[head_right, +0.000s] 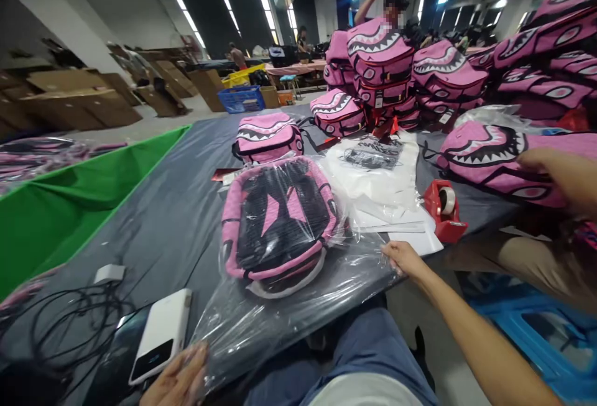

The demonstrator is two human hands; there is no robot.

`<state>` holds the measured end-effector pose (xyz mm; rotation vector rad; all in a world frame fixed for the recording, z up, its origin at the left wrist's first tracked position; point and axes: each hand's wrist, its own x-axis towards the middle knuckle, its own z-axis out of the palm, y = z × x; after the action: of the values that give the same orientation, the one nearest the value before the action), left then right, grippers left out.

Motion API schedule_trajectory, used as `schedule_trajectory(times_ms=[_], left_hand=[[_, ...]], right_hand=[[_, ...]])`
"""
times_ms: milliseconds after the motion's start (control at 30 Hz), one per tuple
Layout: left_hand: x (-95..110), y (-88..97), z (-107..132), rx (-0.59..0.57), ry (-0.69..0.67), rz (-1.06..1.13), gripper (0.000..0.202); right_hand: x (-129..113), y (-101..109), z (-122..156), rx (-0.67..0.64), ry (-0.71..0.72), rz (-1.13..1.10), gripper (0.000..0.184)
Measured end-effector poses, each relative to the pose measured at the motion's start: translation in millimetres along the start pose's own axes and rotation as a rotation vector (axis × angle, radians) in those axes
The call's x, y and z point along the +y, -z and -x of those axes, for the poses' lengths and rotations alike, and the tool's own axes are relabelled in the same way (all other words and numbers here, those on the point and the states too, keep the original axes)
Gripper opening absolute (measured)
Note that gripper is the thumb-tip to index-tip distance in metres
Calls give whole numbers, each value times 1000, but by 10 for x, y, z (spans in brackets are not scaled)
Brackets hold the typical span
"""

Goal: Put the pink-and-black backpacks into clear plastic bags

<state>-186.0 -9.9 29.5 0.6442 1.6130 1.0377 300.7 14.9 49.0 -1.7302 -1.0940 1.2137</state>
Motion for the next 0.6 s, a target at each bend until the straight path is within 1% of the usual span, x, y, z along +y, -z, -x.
schedule_trajectory(times_ms=[67, 100, 133, 167, 200, 233, 267, 300, 333, 367, 433, 467, 500, 533, 600], left_hand=[[14, 25, 39, -39, -48, 11, 79], [8, 72, 22, -41, -106, -37, 79], [-12, 146, -17, -16, -202, -130, 76], [-44, 241, -75, 30, -360, -272, 71], [-84, 350, -143, 87, -554, -438, 64], [-126, 461, -215, 131, -745, -595, 54], [-164, 561, -281, 146, -921, -729, 44], [-193, 637, -334, 142, -1078, -831, 35], [-209, 683, -365, 121, -1219, -905, 28], [-210, 693, -374, 90, -1338, -954, 27], [-176, 624, -329, -2, -1506, -1013, 35], [-145, 561, -286, -67, -1525, -1005, 38], [-109, 495, -239, -135, -1470, -960, 38], [-70, 436, -196, -189, -1365, -891, 36], [3, 361, -140, -237, -1076, -725, 36]], right_hand=[[83, 72, 42, 25, 0, 22, 58], [136, 119, 70, 81, 47, 75, 59], [193, 169, 103, 167, 135, 163, 59], [251, 218, 139, 266, 251, 280, 58], [306, 263, 174, 356, 384, 414, 55], [352, 300, 207, 409, 519, 546, 50], [386, 326, 234, 414, 642, 660, 43], [405, 342, 254, 372, 739, 745, 36], [408, 350, 264, 302, 816, 797, 29], [394, 353, 265, 221, 867, 820, 25], [331, 360, 247, 85, 892, 785, 24], [287, 368, 234, 44, 872, 733, 27], [240, 377, 222, 25, 835, 658, 31], [193, 384, 212, 31, 785, 564, 37], [109, 366, 201, 99, 672, 352, 45]])
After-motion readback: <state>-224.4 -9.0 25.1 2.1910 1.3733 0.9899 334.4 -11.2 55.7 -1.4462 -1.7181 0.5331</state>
